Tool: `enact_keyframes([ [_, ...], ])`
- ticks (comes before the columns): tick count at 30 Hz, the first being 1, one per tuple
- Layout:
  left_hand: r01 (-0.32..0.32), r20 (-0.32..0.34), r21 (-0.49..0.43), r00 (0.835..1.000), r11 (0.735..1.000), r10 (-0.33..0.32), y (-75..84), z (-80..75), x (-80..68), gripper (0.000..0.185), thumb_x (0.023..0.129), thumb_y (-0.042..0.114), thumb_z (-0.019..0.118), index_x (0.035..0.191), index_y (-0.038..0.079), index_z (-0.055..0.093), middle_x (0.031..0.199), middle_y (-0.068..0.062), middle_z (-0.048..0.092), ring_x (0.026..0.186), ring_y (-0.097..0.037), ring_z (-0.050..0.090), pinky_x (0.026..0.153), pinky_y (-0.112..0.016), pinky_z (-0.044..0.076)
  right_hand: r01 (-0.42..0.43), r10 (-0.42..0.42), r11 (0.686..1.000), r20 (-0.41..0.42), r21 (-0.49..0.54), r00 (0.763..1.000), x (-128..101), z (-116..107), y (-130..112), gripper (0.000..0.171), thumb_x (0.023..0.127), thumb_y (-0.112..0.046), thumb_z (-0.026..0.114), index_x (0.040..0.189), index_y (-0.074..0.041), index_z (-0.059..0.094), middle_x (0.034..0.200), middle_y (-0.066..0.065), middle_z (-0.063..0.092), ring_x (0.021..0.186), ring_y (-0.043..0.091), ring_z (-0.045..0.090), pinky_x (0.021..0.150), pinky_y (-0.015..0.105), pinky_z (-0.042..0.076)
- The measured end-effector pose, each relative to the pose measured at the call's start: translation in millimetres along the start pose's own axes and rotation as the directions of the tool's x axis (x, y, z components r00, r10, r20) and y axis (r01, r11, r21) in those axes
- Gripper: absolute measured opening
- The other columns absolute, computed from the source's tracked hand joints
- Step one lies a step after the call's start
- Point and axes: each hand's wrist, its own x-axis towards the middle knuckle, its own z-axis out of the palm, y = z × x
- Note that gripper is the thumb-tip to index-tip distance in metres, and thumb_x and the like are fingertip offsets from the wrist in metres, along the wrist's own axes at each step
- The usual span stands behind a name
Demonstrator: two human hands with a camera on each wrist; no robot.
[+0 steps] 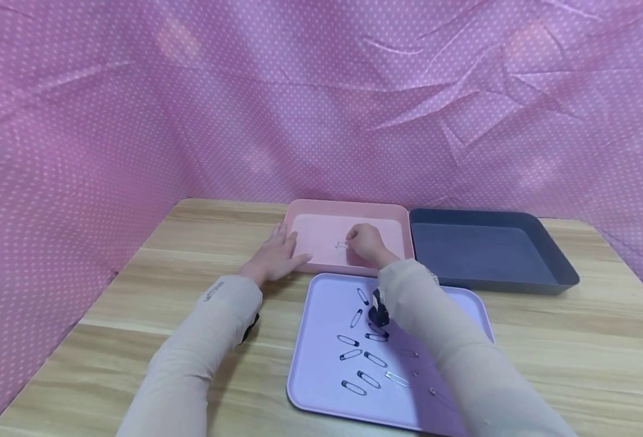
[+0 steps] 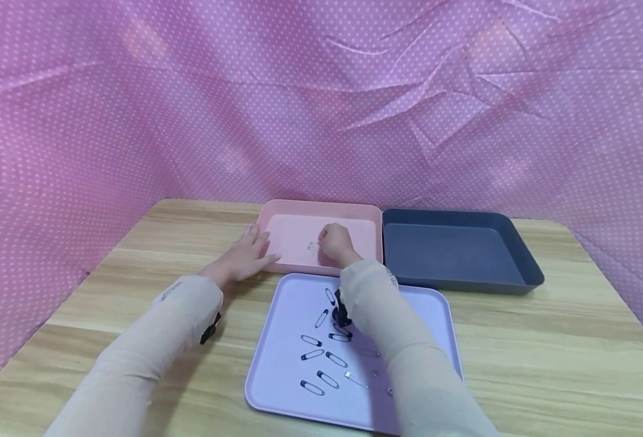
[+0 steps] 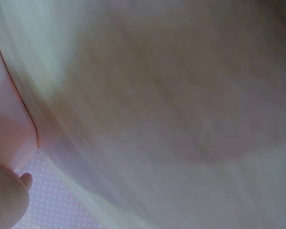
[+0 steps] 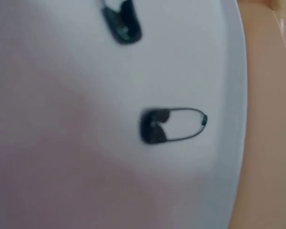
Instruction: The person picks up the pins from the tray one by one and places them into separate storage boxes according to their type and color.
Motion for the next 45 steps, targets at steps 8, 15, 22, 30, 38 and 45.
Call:
enact_keyframes([
  [8, 0.0, -0.015, -0.01, 1.0, 1.0, 0.0, -1.0, -0.7, 0.1, 0.079, 0.085, 0.058, 0.028, 0.137, 0.0, 0.014, 0.14, -0.021, -0.006, 0.128, -0.03, -0.009, 0.102, -0.043, 0.004, -0.009, 0.008, 0.996, 0.009, 0.087, 1.0, -8.9, -10.1, -3.4, 0.011, 0.078, -0.004, 0.056, 0.088, 0.0, 0.061, 0.085, 0.01, 0.059, 0.079, 0.021, 0.053, 0.071, 0.029, 0.045],
  [15, 0.015, 0.0, -0.01, 1.0, 1.0, -0.015, -3.0, -2.0, -1.4, 0.08, 0.084, 0.06, 0.028, 0.137, 0.001, 0.014, 0.141, -0.02, -0.007, 0.127, -0.029, -0.011, 0.102, -0.043, 0.004, -0.009, 0.006, 0.994, 0.024, 0.106, 1.0, -18.2, -21.1, -1.7, 0.01, 0.081, -0.007, 0.055, 0.087, -0.001, 0.061, 0.084, 0.008, 0.058, 0.075, 0.019, 0.053, 0.064, 0.027, 0.046],
  [22, 0.018, 0.0, -0.021, 1.0, 1.0, -0.018, -1.5, -2.4, -2.8, 0.079, 0.084, 0.058, 0.029, 0.137, 0.001, 0.015, 0.141, -0.02, -0.007, 0.127, -0.029, -0.01, 0.102, -0.044, 0.006, 0.025, -0.025, 0.989, 0.002, 0.143, 1.0, -30.3, -34.2, 3.1, 0.01, 0.078, -0.004, 0.057, 0.083, 0.002, 0.061, 0.078, 0.01, 0.059, 0.069, 0.018, 0.054, 0.061, 0.025, 0.046],
  [30, 0.017, 0.004, -0.017, 1.0, 1.0, -0.017, -0.7, -0.4, -1.1, 0.079, 0.085, 0.058, 0.028, 0.137, 0.0, 0.014, 0.141, -0.019, -0.008, 0.127, -0.029, -0.011, 0.102, -0.045, 0.005, 0.029, -0.035, 0.977, 0.021, 0.212, 0.999, -49.9, -52.9, 8.3, 0.013, 0.08, -0.004, 0.055, 0.088, 0.006, 0.06, 0.085, 0.014, 0.059, 0.074, 0.021, 0.056, 0.067, 0.029, 0.048],
  [38, 0.0, 0.001, -0.007, 1.0, 1.0, 0.0, 2.1, 0.4, 0.1, 0.08, 0.085, 0.059, 0.027, 0.137, 0.0, 0.014, 0.141, -0.02, -0.008, 0.127, -0.03, -0.011, 0.102, -0.044, 0.005, -0.018, 0.012, 0.988, 0.039, 0.152, 0.999, -68.1, -68.0, 12.4, 0.018, 0.082, -0.014, 0.057, 0.093, 0.0, 0.06, 0.089, 0.011, 0.06, 0.077, 0.02, 0.057, 0.072, 0.033, 0.046],
  [45, 0.005, -0.009, -0.012, 1.0, 1.0, -0.006, 2.1, 0.8, 0.0, 0.08, 0.084, 0.06, 0.028, 0.137, 0.001, 0.015, 0.141, -0.02, -0.007, 0.128, -0.03, -0.009, 0.102, -0.044, 0.007, -0.032, 0.023, 0.986, 0.061, 0.163, 0.998, -85.2, -73.7, 10.9, 0.017, 0.082, -0.015, 0.057, 0.091, -0.001, 0.06, 0.089, 0.011, 0.06, 0.079, 0.021, 0.057, 0.073, 0.033, 0.046],
])
